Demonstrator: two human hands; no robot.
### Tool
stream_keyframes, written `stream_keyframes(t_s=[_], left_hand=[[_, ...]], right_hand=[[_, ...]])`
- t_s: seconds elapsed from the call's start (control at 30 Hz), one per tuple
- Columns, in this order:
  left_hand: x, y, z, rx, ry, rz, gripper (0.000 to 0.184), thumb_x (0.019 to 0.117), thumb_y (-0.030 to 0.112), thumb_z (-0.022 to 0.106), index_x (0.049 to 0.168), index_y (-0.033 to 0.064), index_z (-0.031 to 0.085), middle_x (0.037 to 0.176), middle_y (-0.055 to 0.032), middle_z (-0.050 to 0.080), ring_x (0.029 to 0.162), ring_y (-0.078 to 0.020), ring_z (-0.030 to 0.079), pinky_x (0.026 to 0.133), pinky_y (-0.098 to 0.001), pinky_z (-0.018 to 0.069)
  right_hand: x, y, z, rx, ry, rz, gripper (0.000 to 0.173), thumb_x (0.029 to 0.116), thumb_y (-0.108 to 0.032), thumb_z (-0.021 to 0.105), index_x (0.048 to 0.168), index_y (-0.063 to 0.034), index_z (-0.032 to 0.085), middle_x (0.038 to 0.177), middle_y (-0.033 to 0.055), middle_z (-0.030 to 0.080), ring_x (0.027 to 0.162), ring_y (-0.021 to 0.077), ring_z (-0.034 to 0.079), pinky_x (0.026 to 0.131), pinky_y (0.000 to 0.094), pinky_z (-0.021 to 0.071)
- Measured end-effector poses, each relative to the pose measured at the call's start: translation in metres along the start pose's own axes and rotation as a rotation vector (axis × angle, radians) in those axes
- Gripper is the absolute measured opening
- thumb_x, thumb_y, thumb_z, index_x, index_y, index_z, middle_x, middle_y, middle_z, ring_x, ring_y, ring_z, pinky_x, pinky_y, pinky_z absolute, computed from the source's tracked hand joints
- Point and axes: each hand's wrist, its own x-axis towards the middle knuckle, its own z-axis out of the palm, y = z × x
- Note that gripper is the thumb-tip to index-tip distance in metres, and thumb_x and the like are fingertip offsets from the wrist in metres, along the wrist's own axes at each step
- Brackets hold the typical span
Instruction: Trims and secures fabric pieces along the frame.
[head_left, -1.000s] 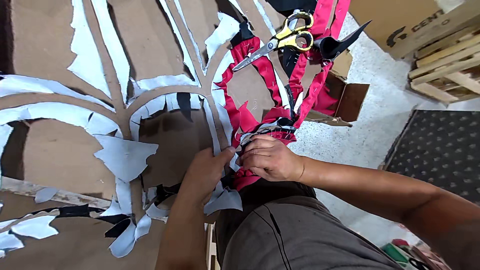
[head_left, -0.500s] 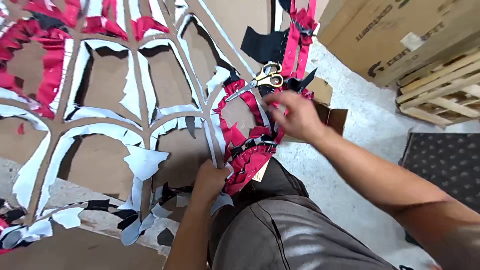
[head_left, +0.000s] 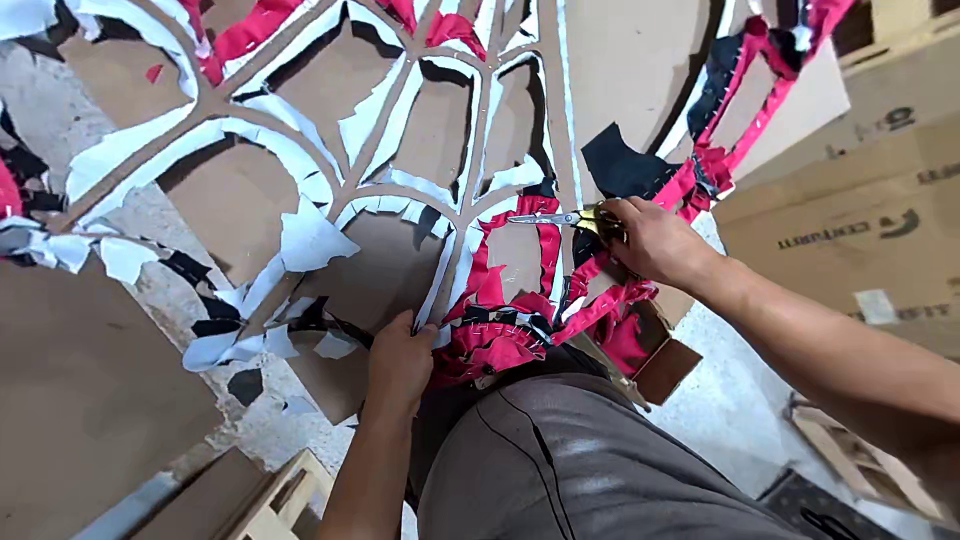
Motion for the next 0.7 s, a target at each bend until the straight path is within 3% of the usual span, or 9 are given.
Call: stream_keyframes(t_s=[0.13,0.23,0.3,0.33,0.47,0.57,0.7], left_hand=[[0.005,-0.007,0.001,0.046,-0.020,0.008,0.039,0.0926,0.004,0.072,0.130,0.0116,0.065,0.114,-0.0151,0.071,0.105,-0.0303,0.069,0.087,-0.0573,0.0563],[0.005,-0.006,-0.002,0.024,-0.034,0.000,0.041,0.0894,0.001,0.073,0.128,0.0126,0.067,0.114,-0.0132,0.072,0.105,-0.0282,0.070,0.087,-0.0557,0.0569],[0.005,-0.005,-0.003,0.022,-0.047,-0.013,0.040,0.0896,0.000,0.073,0.127,0.0125,0.067,0.113,-0.0136,0.072,0.103,-0.0290,0.070,0.085,-0.0564,0.0569],[0.005,-0.004,-0.003,0.019,-0.049,-0.017,0.039,0.0893,0.000,0.073,0.126,0.0119,0.067,0.112,-0.0143,0.072,0.102,-0.0298,0.069,0.085,-0.0570,0.0567],[0.003,-0.001,-0.003,0.008,-0.051,-0.030,0.034,0.0884,0.001,0.074,0.121,0.0118,0.070,0.109,-0.0137,0.072,0.100,-0.0298,0.070,0.083,-0.0574,0.0566],[0.000,0.000,-0.005,0.001,-0.062,-0.021,0.030,0.0879,0.001,0.075,0.116,0.0099,0.070,0.105,-0.0139,0.073,0.096,-0.0294,0.070,0.080,-0.0558,0.0574],[-0.006,0.004,-0.010,-0.033,-0.088,-0.038,0.039,0.0897,0.000,0.073,0.127,0.0092,0.066,0.113,-0.0150,0.071,0.103,-0.0300,0.069,0.084,-0.0548,0.0567]], right_hand=[[0.011,0.000,-0.005,-0.121,-0.079,-0.057,0.062,0.0942,-0.017,0.069,0.152,-0.0133,0.046,0.125,0.0233,0.064,0.107,0.0450,0.067,0.083,0.0631,0.0560],[0.016,0.003,-0.023,-0.237,-0.155,-0.188,0.046,0.0943,-0.018,0.068,0.139,-0.0140,0.061,0.103,0.0203,0.072,0.089,0.0434,0.071,0.072,0.0640,0.0560],[0.018,-0.003,-0.051,-0.283,-0.281,-0.207,0.038,0.0917,-0.017,0.069,0.129,-0.0125,0.063,0.084,0.0170,0.070,0.077,0.0410,0.070,0.065,0.0633,0.0541],[0.017,-0.009,-0.070,-0.271,-0.352,-0.218,0.038,0.0900,-0.018,0.071,0.127,-0.0126,0.063,0.081,0.0140,0.069,0.075,0.0372,0.069,0.065,0.0609,0.0541],[0.018,-0.054,-0.105,-0.179,-0.549,-0.439,0.030,0.0861,-0.038,0.079,0.111,-0.0247,0.069,0.079,-0.0061,0.067,0.069,0.0115,0.065,0.064,0.0417,0.0572],[0.035,-0.105,-0.091,-0.180,-0.666,-0.571,0.026,0.0864,-0.039,0.080,0.105,-0.0221,0.071,0.077,-0.0036,0.064,0.069,0.0130,0.062,0.062,0.0409,0.0539],[0.060,-0.149,-0.086,-0.273,-0.784,-0.629,0.023,0.0891,-0.030,0.079,0.104,-0.0149,0.071,0.081,0.0023,0.065,0.075,0.0182,0.063,0.068,0.0438,0.0525]])
